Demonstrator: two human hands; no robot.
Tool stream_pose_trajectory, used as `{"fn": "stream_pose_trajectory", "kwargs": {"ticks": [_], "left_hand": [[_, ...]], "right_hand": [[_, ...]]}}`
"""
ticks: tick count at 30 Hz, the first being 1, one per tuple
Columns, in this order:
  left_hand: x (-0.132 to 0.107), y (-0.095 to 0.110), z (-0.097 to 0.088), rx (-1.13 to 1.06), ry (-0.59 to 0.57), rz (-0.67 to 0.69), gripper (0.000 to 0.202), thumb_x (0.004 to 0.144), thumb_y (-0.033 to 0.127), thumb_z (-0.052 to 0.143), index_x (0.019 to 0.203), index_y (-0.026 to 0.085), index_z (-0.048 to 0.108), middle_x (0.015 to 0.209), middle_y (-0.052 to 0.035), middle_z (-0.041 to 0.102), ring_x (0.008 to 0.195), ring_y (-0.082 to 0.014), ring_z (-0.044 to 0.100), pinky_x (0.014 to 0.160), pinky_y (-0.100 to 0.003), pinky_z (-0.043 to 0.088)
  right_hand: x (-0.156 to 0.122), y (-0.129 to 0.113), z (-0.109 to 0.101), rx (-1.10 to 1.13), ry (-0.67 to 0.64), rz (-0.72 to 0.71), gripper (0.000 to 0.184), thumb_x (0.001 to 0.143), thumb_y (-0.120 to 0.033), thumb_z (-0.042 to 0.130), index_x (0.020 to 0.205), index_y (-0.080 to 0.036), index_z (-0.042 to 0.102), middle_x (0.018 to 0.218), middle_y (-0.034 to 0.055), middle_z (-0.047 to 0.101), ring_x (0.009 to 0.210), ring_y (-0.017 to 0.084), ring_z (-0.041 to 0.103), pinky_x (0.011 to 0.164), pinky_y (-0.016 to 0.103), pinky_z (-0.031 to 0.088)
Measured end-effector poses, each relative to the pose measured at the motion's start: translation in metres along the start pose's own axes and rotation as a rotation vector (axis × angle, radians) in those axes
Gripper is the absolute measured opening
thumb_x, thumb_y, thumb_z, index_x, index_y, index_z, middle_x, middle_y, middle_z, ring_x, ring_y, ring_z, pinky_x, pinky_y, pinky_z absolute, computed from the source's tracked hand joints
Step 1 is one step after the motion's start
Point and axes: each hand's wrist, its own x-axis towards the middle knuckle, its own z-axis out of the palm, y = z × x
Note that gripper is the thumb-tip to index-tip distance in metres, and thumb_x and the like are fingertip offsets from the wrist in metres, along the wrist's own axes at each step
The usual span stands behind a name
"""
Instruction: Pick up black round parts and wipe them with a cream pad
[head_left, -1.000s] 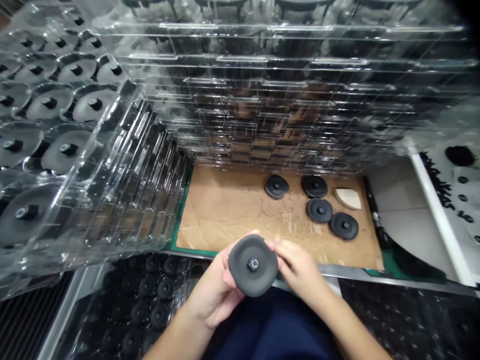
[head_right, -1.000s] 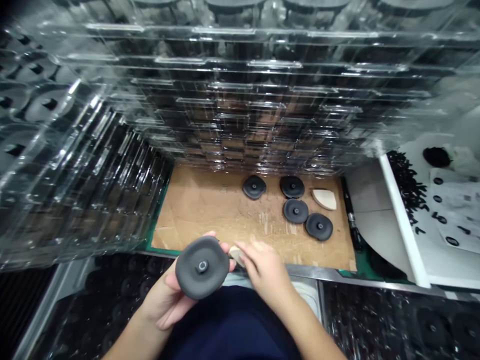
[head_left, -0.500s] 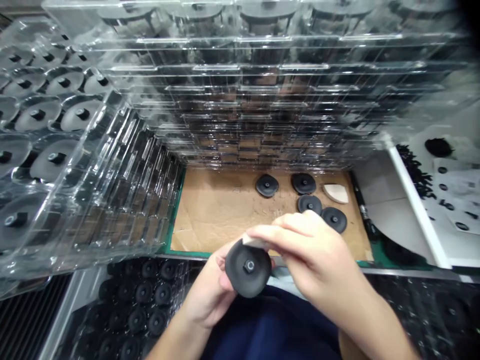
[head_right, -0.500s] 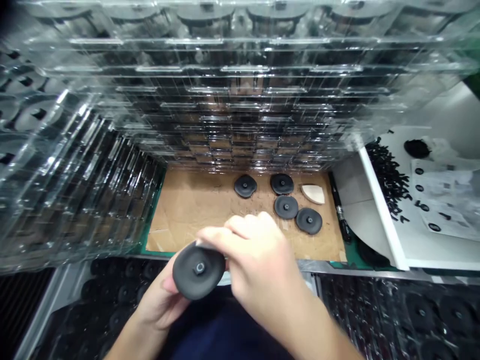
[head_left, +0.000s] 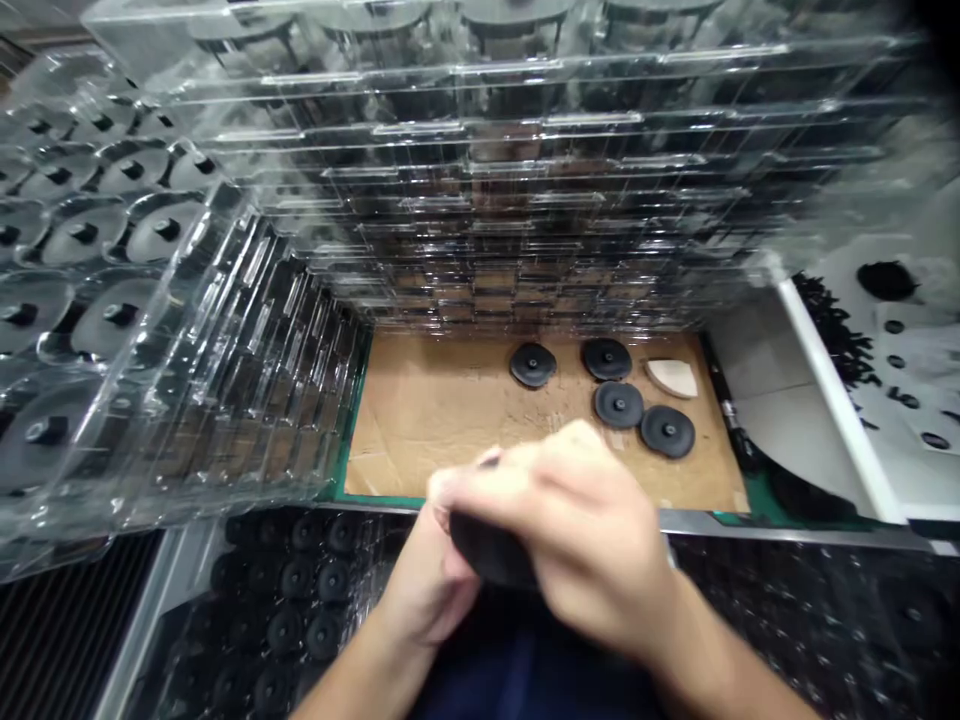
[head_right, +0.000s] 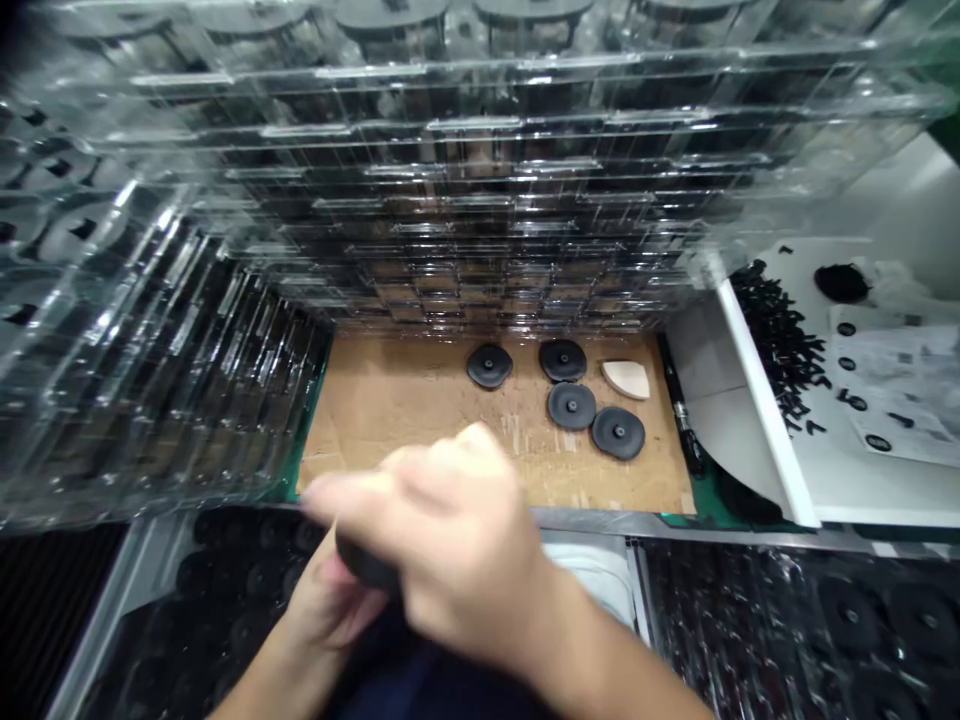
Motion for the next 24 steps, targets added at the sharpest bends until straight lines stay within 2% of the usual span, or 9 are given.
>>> {"fn": "stream_pose_trajectory", "kwargs": {"ticks": [3,5,9,12,14,15,18,21,24], "left_hand": [[-0.001,0.001,-0.005,-0.036,-0.034,0.101,0.068,0.047,0.040,0.089,0.111,0.026,0.068,0.113,-0.0068,0.070,0.101,-0.0273,0.066,0.095,-0.036,0.048],[-0.002,0.002,-0.009,-0.075,-0.053,0.140,0.063,0.052,0.037,0.088,0.112,0.029,0.068,0.120,-0.0064,0.068,0.100,-0.0250,0.067,0.095,-0.036,0.048],[-0.003,0.002,-0.011,-0.087,-0.062,0.129,0.058,0.055,0.034,0.087,0.110,0.029,0.068,0.116,-0.0047,0.070,0.101,-0.0222,0.066,0.092,-0.031,0.049],[-0.003,0.002,-0.006,-0.069,-0.073,0.113,0.059,0.054,0.034,0.087,0.110,0.029,0.068,0.114,-0.0041,0.070,0.100,-0.0221,0.066,0.088,-0.028,0.051],[-0.003,0.003,-0.002,-0.050,-0.081,0.108,0.058,0.054,0.033,0.087,0.109,0.028,0.068,0.113,-0.0036,0.070,0.098,-0.0221,0.067,0.086,-0.028,0.051],[-0.003,0.003,-0.001,-0.039,-0.082,0.109,0.058,0.055,0.033,0.087,0.110,0.028,0.068,0.114,-0.0037,0.070,0.100,-0.0227,0.066,0.088,-0.029,0.051],[-0.003,0.004,-0.002,0.002,-0.051,0.117,0.057,0.058,0.032,0.085,0.112,0.027,0.068,0.117,-0.0045,0.069,0.109,-0.0242,0.063,0.094,-0.029,0.048],[-0.003,0.002,-0.006,-0.002,0.027,0.138,0.055,0.058,0.033,0.086,0.110,0.027,0.069,0.116,-0.0034,0.070,0.104,-0.0200,0.064,0.086,-0.024,0.051],[0.000,-0.001,-0.005,-0.018,0.005,0.146,0.061,0.051,0.037,0.088,0.108,0.027,0.069,0.113,-0.0034,0.071,0.102,-0.0203,0.065,0.088,-0.025,0.051]], "right_hand": [[-0.020,0.032,0.009,0.031,0.015,0.375,0.025,0.094,-0.020,0.046,0.105,-0.023,0.069,0.094,0.0015,0.073,0.082,0.015,0.065,0.073,0.029,0.045],[-0.043,0.054,0.021,0.028,-0.025,0.525,0.025,0.093,-0.023,0.050,0.106,-0.023,0.070,0.094,0.0028,0.073,0.084,0.016,0.066,0.075,0.029,0.049],[-0.079,0.071,0.042,0.035,-0.109,0.568,0.021,0.088,-0.026,0.055,0.093,-0.022,0.074,0.084,0.0027,0.076,0.076,0.020,0.069,0.068,0.032,0.053],[-0.071,0.051,0.028,0.013,-0.033,0.603,0.021,0.091,-0.028,0.054,0.100,-0.023,0.072,0.095,0.0041,0.075,0.084,0.020,0.069,0.071,0.032,0.054],[-0.050,0.027,0.010,-0.021,0.125,0.542,0.023,0.092,-0.025,0.053,0.112,-0.025,0.066,0.107,0.0038,0.072,0.092,0.018,0.067,0.075,0.030,0.053],[-0.039,0.016,0.002,-0.045,0.217,0.442,0.026,0.092,-0.020,0.053,0.115,-0.027,0.064,0.107,0.0021,0.072,0.091,0.017,0.066,0.075,0.029,0.052],[-0.016,-0.007,-0.009,-0.033,0.100,0.095,0.030,0.092,-0.011,0.047,0.113,-0.023,0.065,0.097,0.0018,0.073,0.081,0.016,0.065,0.069,0.029,0.048],[-0.013,-0.011,-0.007,-0.114,-0.074,0.169,0.028,0.090,-0.007,0.048,0.105,-0.020,0.069,0.079,0.0010,0.071,0.067,0.015,0.061,0.061,0.029,0.042],[-0.015,-0.009,-0.001,-0.092,-0.021,0.174,0.031,0.089,-0.006,0.050,0.110,-0.020,0.067,0.085,0.0012,0.072,0.071,0.014,0.062,0.067,0.029,0.042]]}}
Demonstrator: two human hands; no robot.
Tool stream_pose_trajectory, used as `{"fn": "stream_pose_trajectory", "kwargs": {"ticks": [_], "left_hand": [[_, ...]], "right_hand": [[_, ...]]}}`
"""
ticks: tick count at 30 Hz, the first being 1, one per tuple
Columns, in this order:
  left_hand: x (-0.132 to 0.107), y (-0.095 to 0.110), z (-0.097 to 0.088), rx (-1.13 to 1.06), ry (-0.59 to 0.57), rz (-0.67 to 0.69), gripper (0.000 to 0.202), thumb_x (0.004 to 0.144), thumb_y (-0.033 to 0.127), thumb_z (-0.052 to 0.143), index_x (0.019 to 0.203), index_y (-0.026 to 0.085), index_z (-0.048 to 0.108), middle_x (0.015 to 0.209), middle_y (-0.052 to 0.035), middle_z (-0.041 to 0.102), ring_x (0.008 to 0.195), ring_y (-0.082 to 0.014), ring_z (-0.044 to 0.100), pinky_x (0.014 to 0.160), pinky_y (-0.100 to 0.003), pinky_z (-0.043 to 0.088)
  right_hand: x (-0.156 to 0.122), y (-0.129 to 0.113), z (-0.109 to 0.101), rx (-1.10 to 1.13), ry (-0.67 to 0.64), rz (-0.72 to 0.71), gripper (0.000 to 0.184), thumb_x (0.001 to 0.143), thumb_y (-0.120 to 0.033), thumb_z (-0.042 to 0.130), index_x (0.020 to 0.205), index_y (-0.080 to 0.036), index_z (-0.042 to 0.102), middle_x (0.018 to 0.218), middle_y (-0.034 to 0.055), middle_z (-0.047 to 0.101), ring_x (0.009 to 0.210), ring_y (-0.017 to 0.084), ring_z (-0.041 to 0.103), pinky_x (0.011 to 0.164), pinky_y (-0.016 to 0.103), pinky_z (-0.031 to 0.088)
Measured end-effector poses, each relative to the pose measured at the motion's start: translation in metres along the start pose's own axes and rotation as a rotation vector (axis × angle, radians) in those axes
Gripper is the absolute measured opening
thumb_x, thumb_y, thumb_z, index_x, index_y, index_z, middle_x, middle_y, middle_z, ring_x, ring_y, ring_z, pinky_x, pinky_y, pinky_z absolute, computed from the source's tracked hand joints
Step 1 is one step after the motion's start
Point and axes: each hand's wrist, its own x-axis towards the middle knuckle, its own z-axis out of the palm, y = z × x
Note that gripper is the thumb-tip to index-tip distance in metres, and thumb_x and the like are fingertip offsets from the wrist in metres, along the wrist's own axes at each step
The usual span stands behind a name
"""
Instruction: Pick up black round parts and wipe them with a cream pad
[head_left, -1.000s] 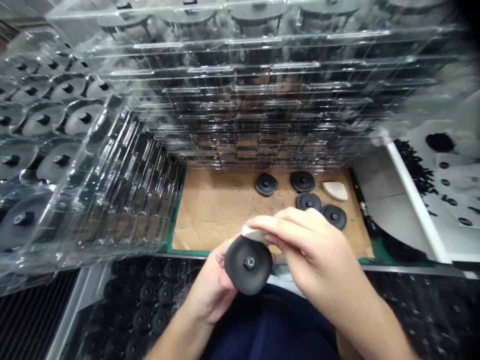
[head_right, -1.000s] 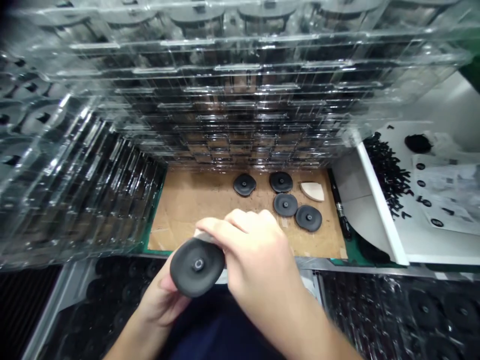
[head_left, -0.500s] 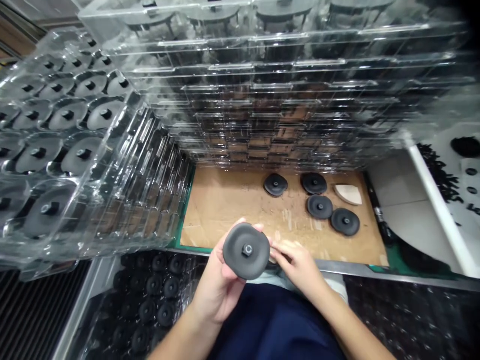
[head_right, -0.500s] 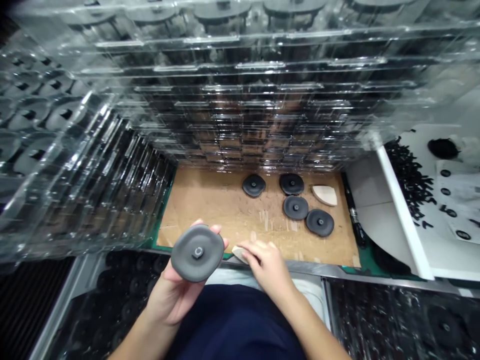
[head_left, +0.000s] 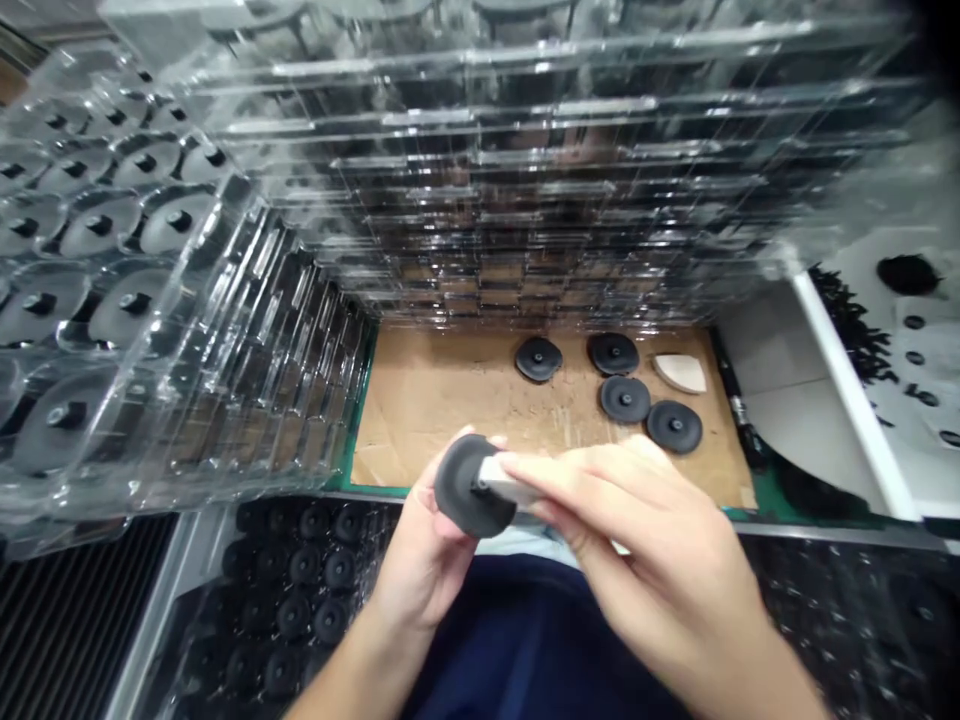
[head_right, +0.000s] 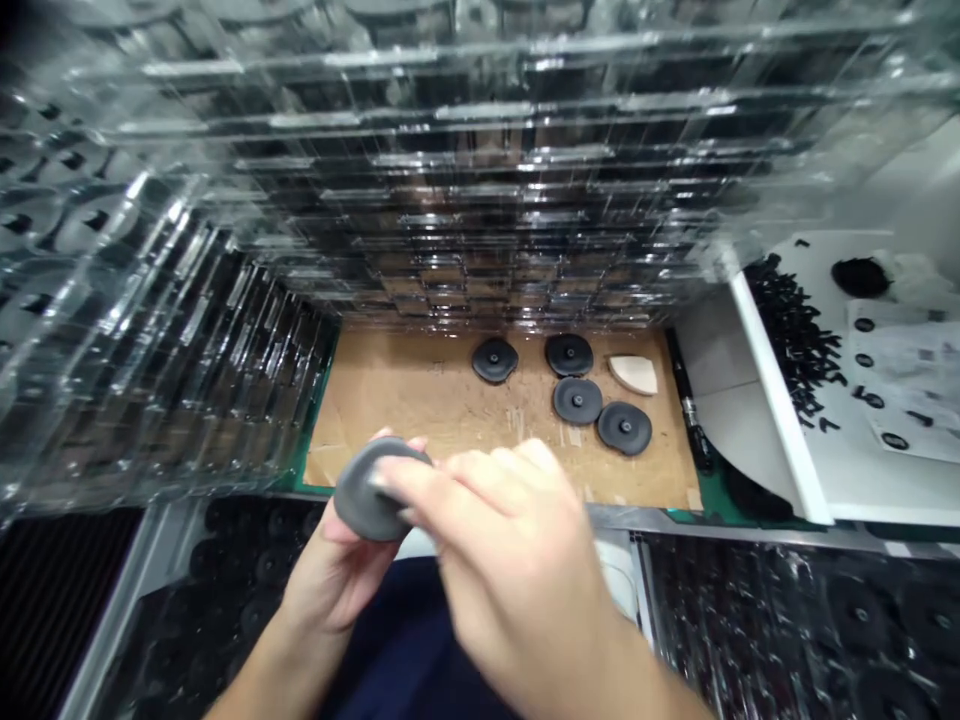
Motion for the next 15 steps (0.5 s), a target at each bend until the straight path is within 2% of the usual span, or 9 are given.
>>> {"fn": "stream_pose_trajectory", "kwargs": {"ticks": [2,3,5,7,9,11,13,15], "left_hand": [[0.003,-0.002,0.003,0.005,0.006,-0.036,0.061,0.051,0.031,0.089,0.108,0.027,0.069,0.112,-0.0029,0.072,0.105,-0.0208,0.064,0.092,-0.026,0.050],[0.005,-0.002,0.005,-0.006,0.026,-0.053,0.060,0.052,0.030,0.089,0.109,0.026,0.069,0.112,-0.0027,0.072,0.105,-0.0199,0.065,0.091,-0.025,0.050],[0.008,0.000,0.005,-0.055,0.082,-0.064,0.059,0.055,0.033,0.087,0.111,0.026,0.068,0.111,-0.0026,0.072,0.101,-0.0178,0.066,0.088,-0.023,0.051],[0.008,0.003,0.003,-0.111,0.110,-0.057,0.063,0.058,0.038,0.085,0.116,0.026,0.065,0.110,-0.0037,0.072,0.099,-0.0181,0.068,0.089,-0.026,0.052],[0.008,0.006,0.000,-0.130,0.121,-0.059,0.066,0.059,0.038,0.084,0.121,0.026,0.062,0.109,-0.0045,0.073,0.098,-0.0195,0.068,0.092,-0.028,0.052],[0.006,0.007,0.000,-0.131,0.120,-0.065,0.070,0.059,0.036,0.085,0.123,0.026,0.061,0.109,-0.0046,0.073,0.099,-0.0201,0.068,0.090,-0.028,0.053],[0.006,0.007,0.002,-0.125,0.112,-0.076,0.073,0.056,0.034,0.086,0.124,0.025,0.060,0.110,-0.0048,0.072,0.099,-0.0199,0.068,0.089,-0.027,0.053],[0.005,0.004,0.007,-0.115,0.109,-0.085,0.075,0.056,0.034,0.087,0.125,0.026,0.059,0.109,-0.0044,0.073,0.099,-0.0192,0.067,0.088,-0.026,0.053]], "right_hand": [[0.000,0.004,0.003,0.117,0.079,-0.014,0.029,0.089,-0.006,0.050,0.110,-0.018,0.067,0.092,0.0027,0.073,0.078,0.014,0.064,0.069,0.028,0.043],[0.000,0.009,0.005,0.178,0.071,0.025,0.027,0.090,-0.008,0.050,0.108,-0.018,0.068,0.093,0.0027,0.073,0.079,0.014,0.065,0.069,0.027,0.045],[-0.007,0.026,0.010,0.282,-0.030,0.193,0.022,0.091,-0.017,0.052,0.102,-0.021,0.071,0.093,0.0019,0.074,0.083,0.015,0.067,0.071,0.026,0.048],[-0.021,0.052,0.019,0.337,-0.112,0.388,0.021,0.090,-0.028,0.055,0.098,-0.024,0.073,0.097,0.0019,0.075,0.087,0.017,0.068,0.075,0.027,0.052],[-0.040,0.078,0.031,0.283,-0.061,0.518,0.025,0.088,-0.034,0.055,0.097,-0.022,0.074,0.097,0.0057,0.075,0.087,0.021,0.070,0.074,0.031,0.054],[-0.055,0.097,0.041,0.220,-0.023,0.571,0.029,0.085,-0.035,0.055,0.095,-0.018,0.075,0.092,0.0094,0.076,0.081,0.024,0.070,0.068,0.034,0.054],[-0.059,0.099,0.042,0.198,-0.021,0.580,0.029,0.085,-0.035,0.055,0.095,-0.017,0.075,0.090,0.0103,0.075,0.079,0.024,0.069,0.064,0.034,0.054],[-0.049,0.085,0.034,0.191,0.002,0.579,0.029,0.086,-0.035,0.055,0.101,-0.019,0.074,0.098,0.0083,0.074,0.082,0.023,0.069,0.063,0.031,0.053]]}}
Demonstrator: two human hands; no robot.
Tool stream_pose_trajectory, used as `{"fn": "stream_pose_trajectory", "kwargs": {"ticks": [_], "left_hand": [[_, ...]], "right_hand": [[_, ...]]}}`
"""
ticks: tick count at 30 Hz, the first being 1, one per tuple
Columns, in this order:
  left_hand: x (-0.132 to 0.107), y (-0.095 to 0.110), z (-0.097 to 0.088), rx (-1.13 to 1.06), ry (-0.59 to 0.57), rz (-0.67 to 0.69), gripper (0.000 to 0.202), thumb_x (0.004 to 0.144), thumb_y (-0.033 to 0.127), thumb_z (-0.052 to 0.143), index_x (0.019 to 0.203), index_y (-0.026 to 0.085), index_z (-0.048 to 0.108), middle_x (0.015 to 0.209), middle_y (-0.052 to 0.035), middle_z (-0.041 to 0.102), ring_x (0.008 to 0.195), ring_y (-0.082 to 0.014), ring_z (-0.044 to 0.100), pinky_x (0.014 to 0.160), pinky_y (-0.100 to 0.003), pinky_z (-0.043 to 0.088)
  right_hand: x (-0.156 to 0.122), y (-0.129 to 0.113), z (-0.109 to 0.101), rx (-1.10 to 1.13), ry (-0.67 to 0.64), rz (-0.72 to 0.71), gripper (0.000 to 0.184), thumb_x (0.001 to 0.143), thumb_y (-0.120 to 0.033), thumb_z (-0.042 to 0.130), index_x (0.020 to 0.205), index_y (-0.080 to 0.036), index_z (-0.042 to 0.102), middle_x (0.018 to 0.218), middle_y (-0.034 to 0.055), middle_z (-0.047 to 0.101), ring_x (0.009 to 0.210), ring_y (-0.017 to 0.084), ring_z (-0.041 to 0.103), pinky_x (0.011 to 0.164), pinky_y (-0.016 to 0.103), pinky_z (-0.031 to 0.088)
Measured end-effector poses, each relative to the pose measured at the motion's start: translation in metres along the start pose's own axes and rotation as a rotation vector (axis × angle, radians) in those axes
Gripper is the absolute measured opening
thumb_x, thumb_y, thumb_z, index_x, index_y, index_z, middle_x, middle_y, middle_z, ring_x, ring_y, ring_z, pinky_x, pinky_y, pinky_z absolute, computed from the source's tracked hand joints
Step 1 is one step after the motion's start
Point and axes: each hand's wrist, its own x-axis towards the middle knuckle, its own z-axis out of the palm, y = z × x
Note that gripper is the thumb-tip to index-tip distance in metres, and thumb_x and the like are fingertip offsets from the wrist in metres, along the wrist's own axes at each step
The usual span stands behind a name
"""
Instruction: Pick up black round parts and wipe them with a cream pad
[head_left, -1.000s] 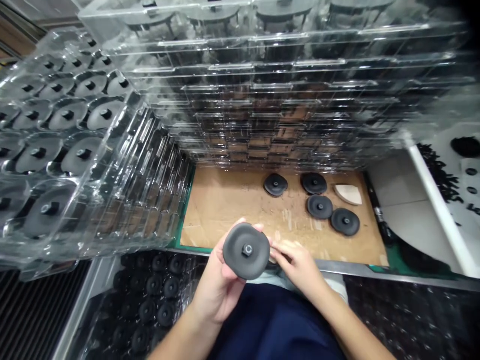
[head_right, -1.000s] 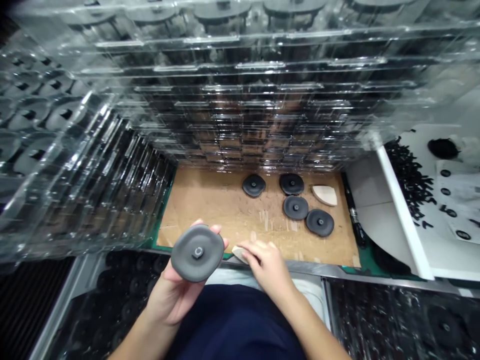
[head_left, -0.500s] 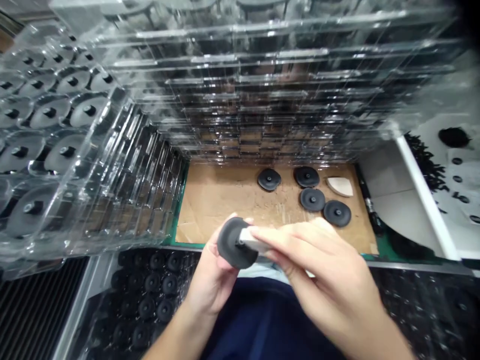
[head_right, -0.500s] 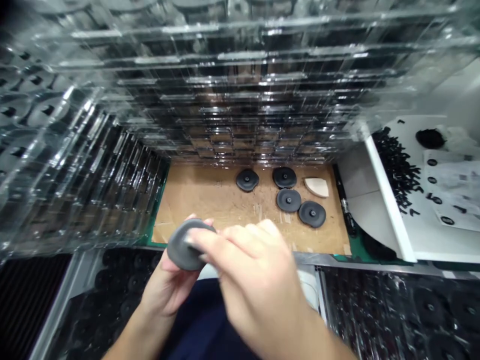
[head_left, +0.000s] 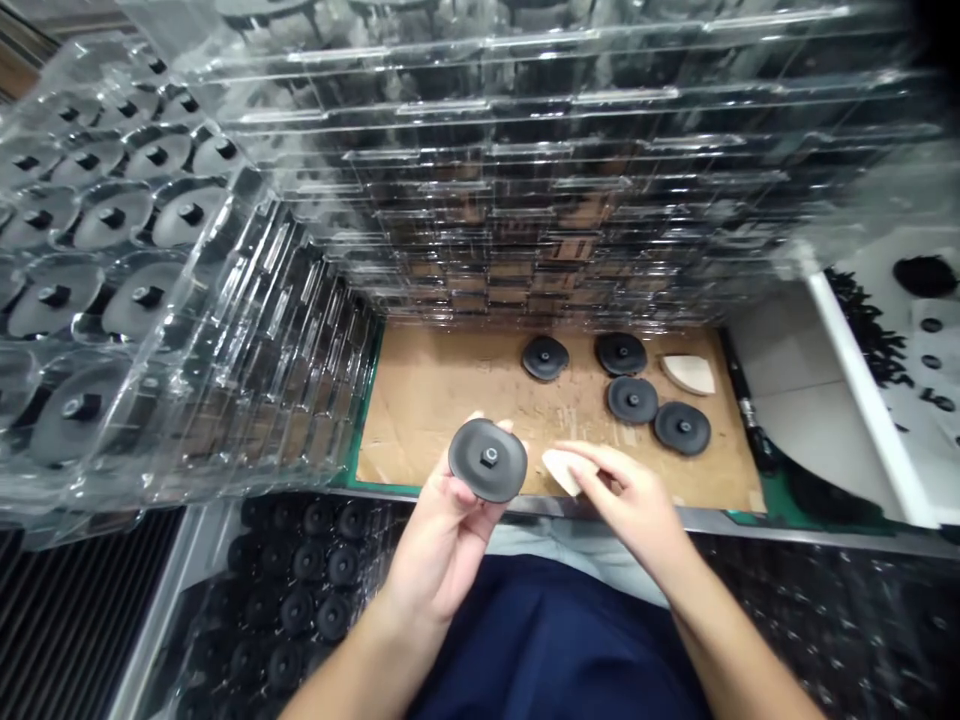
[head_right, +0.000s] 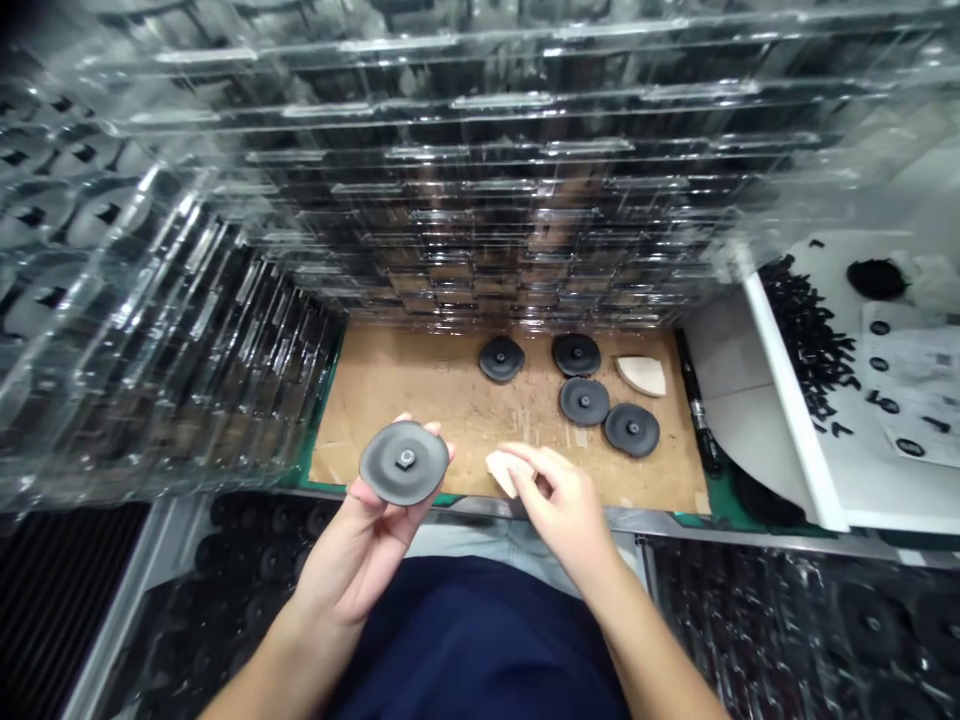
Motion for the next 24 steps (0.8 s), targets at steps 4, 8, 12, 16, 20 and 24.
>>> {"fn": "stream_pose_trajectory", "kwargs": {"ticks": [4,8,12,16,20,24], "left_hand": [[-0.003,-0.004,0.006,0.045,-0.028,0.001,0.066,0.058,0.034,0.086,0.119,0.026,0.064,0.106,-0.0026,0.073,0.096,-0.0166,0.067,0.083,-0.021,0.053],[-0.005,0.000,0.001,0.098,-0.069,-0.028,0.048,0.061,0.029,0.084,0.107,0.028,0.070,0.107,-0.0007,0.073,0.095,-0.0168,0.067,0.085,-0.023,0.053],[-0.006,0.000,0.001,0.123,-0.091,-0.013,0.041,0.060,0.028,0.085,0.099,0.026,0.073,0.100,-0.0003,0.074,0.094,-0.0189,0.068,0.083,-0.025,0.054],[-0.006,0.001,0.007,0.152,-0.179,-0.043,0.045,0.062,0.033,0.084,0.104,0.024,0.071,0.102,-0.0031,0.074,0.103,-0.0217,0.066,0.094,-0.029,0.050],[-0.006,0.008,0.006,0.095,-0.197,-0.053,0.055,0.051,0.029,0.089,0.103,0.028,0.072,0.103,0.0004,0.075,0.095,-0.0166,0.068,0.085,-0.021,0.052],[-0.007,0.006,0.005,0.059,-0.236,-0.094,0.055,0.053,0.027,0.089,0.104,0.027,0.072,0.105,0.0010,0.074,0.098,-0.0147,0.067,0.089,-0.020,0.049]], "right_hand": [[-0.001,-0.070,-0.008,0.050,0.191,-0.268,0.026,0.091,-0.026,0.052,0.113,-0.022,0.066,0.112,0.0051,0.071,0.090,0.018,0.066,0.072,0.029,0.053],[-0.007,-0.109,-0.005,0.030,-0.031,-0.556,0.025,0.092,-0.013,0.047,0.108,-0.013,0.066,0.097,0.0075,0.073,0.084,0.018,0.066,0.076,0.030,0.052],[-0.003,-0.111,-0.001,-0.046,-0.116,-0.517,0.021,0.091,-0.013,0.049,0.100,-0.014,0.068,0.091,0.0052,0.073,0.076,0.017,0.065,0.069,0.029,0.050],[-0.002,-0.109,-0.003,-0.015,0.055,-0.642,0.026,0.092,-0.012,0.045,0.108,-0.007,0.065,0.086,0.0084,0.070,0.075,0.017,0.062,0.071,0.031,0.048],[-0.016,-0.101,-0.021,0.018,-0.152,-0.534,0.021,0.088,-0.009,0.052,0.102,-0.015,0.067,0.078,-0.0004,0.068,0.066,0.010,0.059,0.064,0.021,0.045],[-0.016,-0.102,-0.030,-0.265,0.043,-0.526,0.024,0.090,-0.010,0.049,0.101,-0.016,0.069,0.076,0.0019,0.066,0.063,0.013,0.054,0.061,0.026,0.040]]}}
